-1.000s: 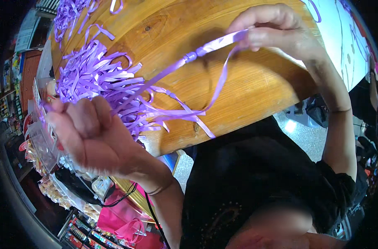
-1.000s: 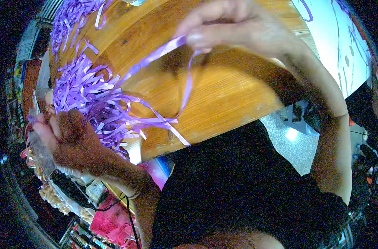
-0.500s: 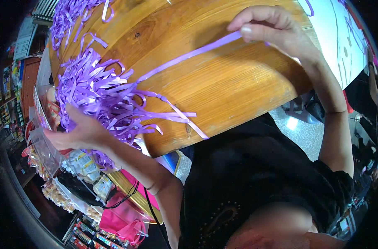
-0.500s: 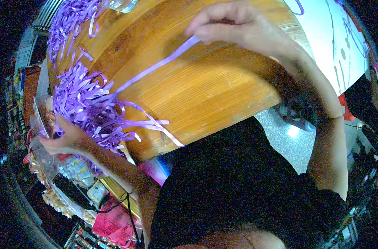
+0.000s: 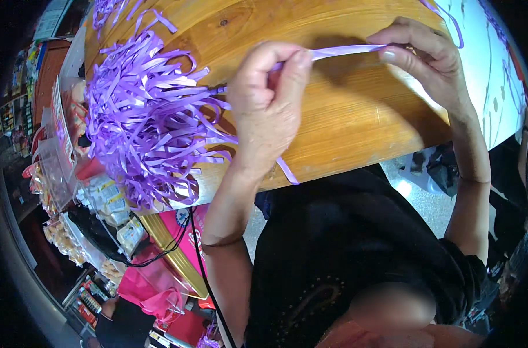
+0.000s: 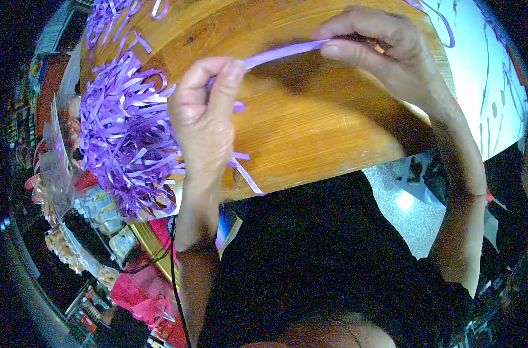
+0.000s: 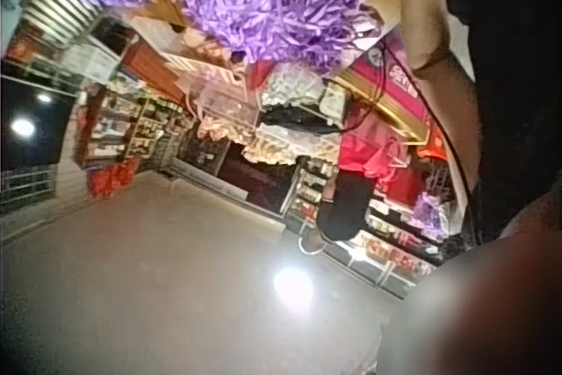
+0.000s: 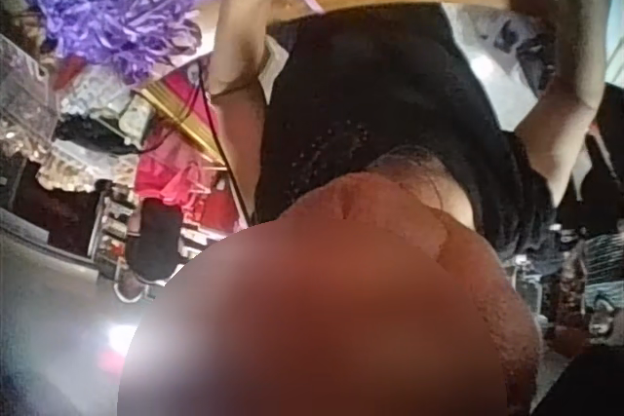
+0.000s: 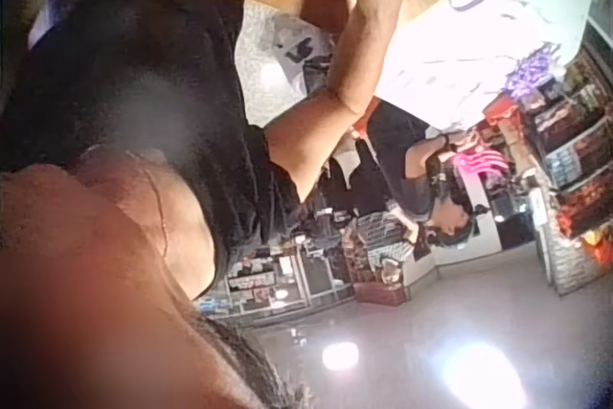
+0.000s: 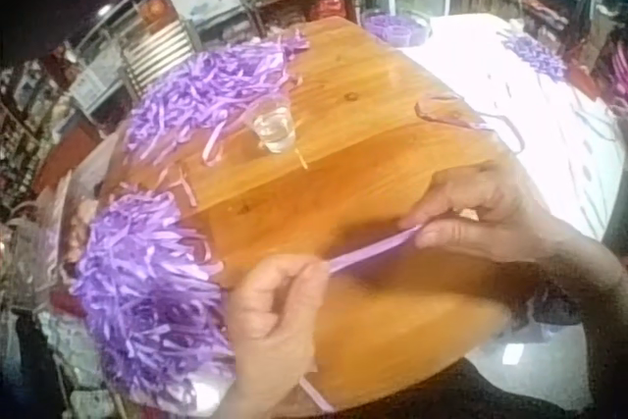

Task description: The person rolls purple ribbons by hand and ties knots in them, adding each to a large pile on a wooden table.

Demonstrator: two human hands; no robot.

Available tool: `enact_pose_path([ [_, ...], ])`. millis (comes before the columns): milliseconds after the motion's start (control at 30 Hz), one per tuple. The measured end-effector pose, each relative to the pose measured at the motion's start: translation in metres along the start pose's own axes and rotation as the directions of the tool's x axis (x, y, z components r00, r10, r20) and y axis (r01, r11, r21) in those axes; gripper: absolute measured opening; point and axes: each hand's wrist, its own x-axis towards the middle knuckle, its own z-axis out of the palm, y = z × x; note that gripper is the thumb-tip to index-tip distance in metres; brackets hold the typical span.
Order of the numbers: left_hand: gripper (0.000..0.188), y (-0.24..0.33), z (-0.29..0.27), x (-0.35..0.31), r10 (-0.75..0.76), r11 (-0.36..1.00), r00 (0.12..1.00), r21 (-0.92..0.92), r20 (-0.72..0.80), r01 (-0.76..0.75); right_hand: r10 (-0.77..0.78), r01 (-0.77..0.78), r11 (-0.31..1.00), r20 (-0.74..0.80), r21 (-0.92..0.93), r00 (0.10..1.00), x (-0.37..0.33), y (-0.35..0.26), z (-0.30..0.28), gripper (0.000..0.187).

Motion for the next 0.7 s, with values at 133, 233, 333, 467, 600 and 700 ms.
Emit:
enact_pose_path([
  [133,0.009,-0.003,-0.027,0.007,0.375,0.66,0.922,0.672,0.094,-0.336,-0.015,0.013,0.999,-0.038,-0.051,0.999,-0.003,0.003,0.008,0.023],
  [233,0.024,-0.008,-0.016,0.005,0.434,0.535,0.89,0.754,0.141,-0.381,-0.136,0.134,0.967,0.005,-0.218,0.991,0.011,-0.006,0.027,0.024],
  [333,0.032,-0.008,0.011,0.004,0.334,0.917,0.942,0.22,0.035,-0.333,-0.189,0.172,0.972,-0.094,-0.159,0.978,0.022,-0.02,0.04,0.022],
  [467,0.025,0.009,0.023,0.001,-0.218,0.722,0.933,-0.596,0.285,0.351,-0.295,0.224,0.865,-0.094,-0.448,0.951,0.023,-0.032,0.03,0.036],
  [600,0.013,0.019,0.019,-0.001,-0.227,0.907,0.959,-0.322,0.17,0.272,-0.372,0.255,0.833,-0.156,-0.491,0.915,0.02,-0.029,0.021,0.037],
  [700,0.009,0.017,0.013,0.0,-0.241,0.918,0.967,-0.302,0.087,0.256,-0.403,0.291,0.841,-0.167,-0.457,0.9,0.023,-0.024,0.017,0.035],
])
